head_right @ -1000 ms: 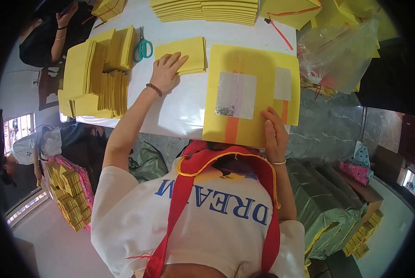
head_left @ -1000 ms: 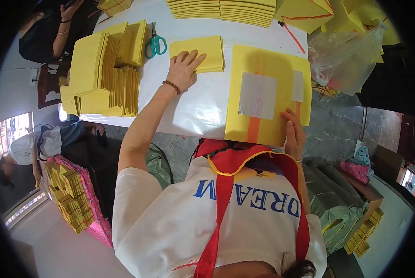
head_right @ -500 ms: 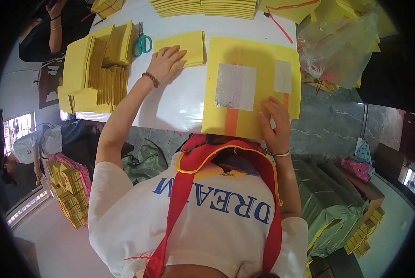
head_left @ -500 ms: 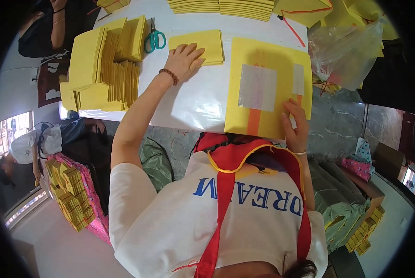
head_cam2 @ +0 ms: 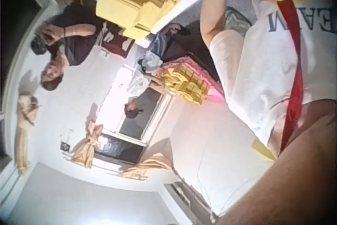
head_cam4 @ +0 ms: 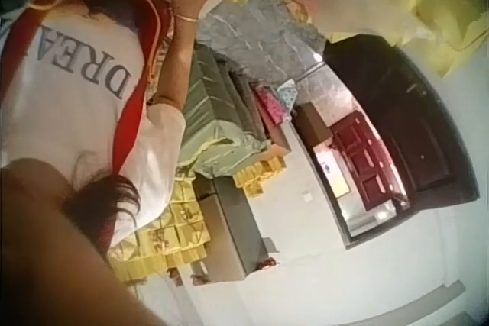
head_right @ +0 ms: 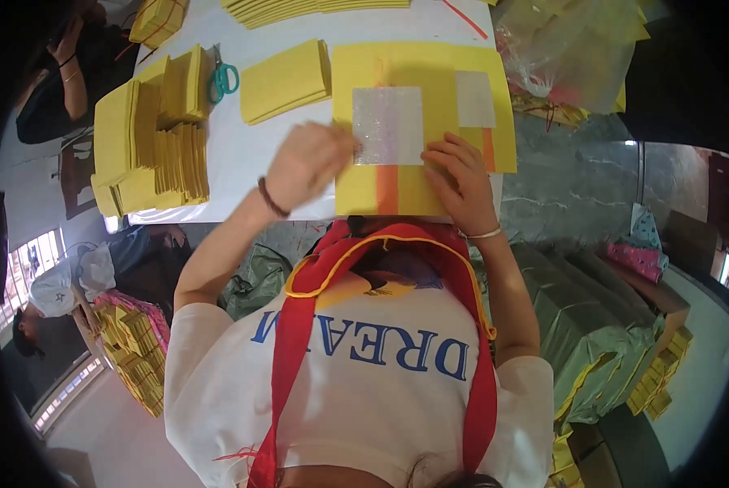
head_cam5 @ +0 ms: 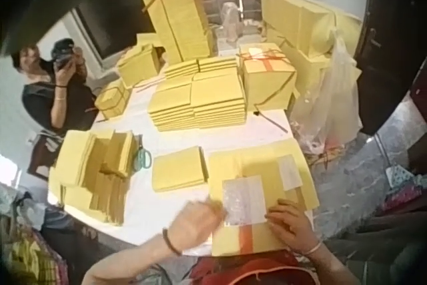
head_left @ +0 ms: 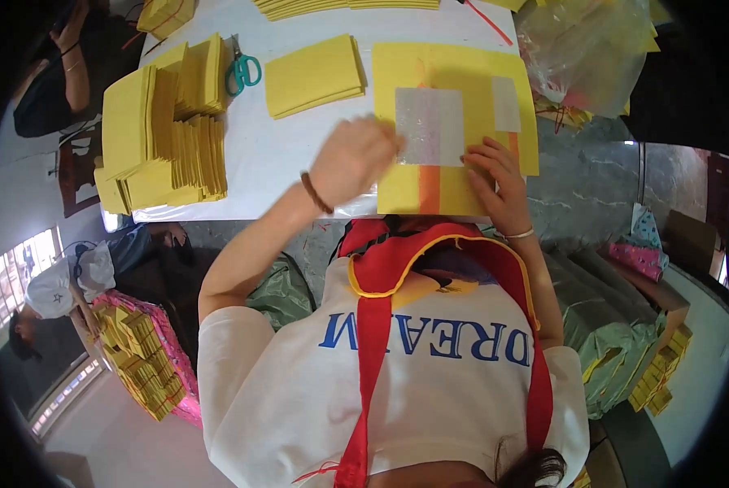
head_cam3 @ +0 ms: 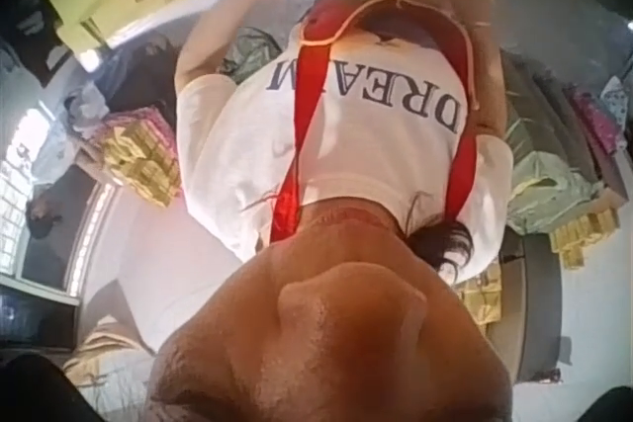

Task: Folding and stacking yellow joss paper sheets with metallic foil squares at a workstation.

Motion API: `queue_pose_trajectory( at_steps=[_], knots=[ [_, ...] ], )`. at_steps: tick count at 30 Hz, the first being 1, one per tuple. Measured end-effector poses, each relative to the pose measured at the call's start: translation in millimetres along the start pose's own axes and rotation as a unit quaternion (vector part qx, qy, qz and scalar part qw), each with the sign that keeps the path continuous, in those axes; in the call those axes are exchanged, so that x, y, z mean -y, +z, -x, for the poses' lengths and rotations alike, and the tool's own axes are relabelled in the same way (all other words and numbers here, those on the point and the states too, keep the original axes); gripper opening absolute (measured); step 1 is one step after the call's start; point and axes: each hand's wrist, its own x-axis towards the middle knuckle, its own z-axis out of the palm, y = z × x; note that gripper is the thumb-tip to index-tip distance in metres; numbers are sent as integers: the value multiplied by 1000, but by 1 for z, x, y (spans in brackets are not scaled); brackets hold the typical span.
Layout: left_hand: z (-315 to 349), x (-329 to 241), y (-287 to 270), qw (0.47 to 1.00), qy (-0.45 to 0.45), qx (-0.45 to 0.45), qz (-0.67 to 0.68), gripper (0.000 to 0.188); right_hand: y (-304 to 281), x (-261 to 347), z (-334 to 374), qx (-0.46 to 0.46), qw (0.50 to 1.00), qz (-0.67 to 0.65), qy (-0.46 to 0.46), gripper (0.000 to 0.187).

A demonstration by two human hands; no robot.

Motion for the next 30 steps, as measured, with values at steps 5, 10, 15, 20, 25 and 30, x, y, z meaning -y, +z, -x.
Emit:
queue_pose_trajectory(
  at_steps=[5, 10, 15, 20, 25, 30],
  knots=[
    [1, -48, -6, 996, 63, 52, -33, 40, 1, -5, 0, 1, 999, -27, 18, 22],
    [1, -46, -7, 993, 63, 89, -39, 47, 2, -12, 3, -5, 995, -97, 36, 20],
    [2, -51, -3, 991, 71, 80, -87, 54, 1, -13, 6, -17, 971, -228, 72, 30],
    [8, -50, 7, 994, 24, 61, -90, 70, 7, -5, 7, -87, 973, -205, 67, 44],
    [5, -47, 7, 996, 6, 78, -46, 81, 14, -8, 8, -69, 970, -224, 69, 54],
    [3, -41, 12, 997, 4, 70, -27, 82, 17, -9, 7, -65, 969, -227, 66, 57]
  ],
)
